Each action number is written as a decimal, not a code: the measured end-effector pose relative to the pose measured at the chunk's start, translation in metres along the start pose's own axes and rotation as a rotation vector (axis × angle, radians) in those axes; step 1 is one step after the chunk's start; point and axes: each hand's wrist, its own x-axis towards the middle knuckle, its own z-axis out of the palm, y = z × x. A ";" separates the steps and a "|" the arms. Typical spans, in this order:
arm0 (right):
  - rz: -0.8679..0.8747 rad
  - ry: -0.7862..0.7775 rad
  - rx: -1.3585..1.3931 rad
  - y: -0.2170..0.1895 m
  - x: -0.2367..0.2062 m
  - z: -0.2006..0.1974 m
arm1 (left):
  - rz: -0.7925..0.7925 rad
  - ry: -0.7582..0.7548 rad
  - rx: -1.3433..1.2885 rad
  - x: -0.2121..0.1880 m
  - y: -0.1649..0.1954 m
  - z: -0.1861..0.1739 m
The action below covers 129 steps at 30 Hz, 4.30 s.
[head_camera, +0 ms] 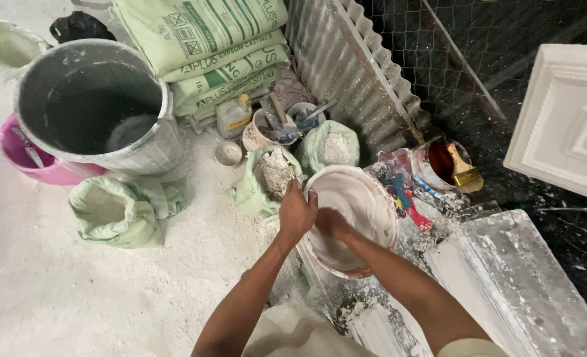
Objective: The person rubs white plaster by hand onto long decorative molding panels laid on a workbench, then mixes more plaster in a bucket and pours it out. They use a cloth to wipe and spread the plaster along the grooves of the moldings and finally walk away from the workbench.
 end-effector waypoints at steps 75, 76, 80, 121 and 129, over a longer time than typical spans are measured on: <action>-0.239 -0.010 -0.088 -0.015 -0.015 0.020 | 0.011 -0.005 -0.010 -0.002 0.001 -0.004; -0.295 -0.043 -0.125 -0.014 -0.026 0.022 | 0.016 -0.005 -0.002 -0.001 0.002 -0.004; -0.406 -0.165 -0.312 0.018 -0.048 0.002 | 0.056 0.038 0.003 -0.002 0.002 -0.004; -0.197 -0.057 -0.059 0.002 -0.008 0.034 | -0.043 -0.017 0.007 0.000 -0.005 0.001; -0.171 -0.114 -0.235 0.059 0.003 -0.024 | -0.098 -0.051 -0.020 0.002 0.003 -0.003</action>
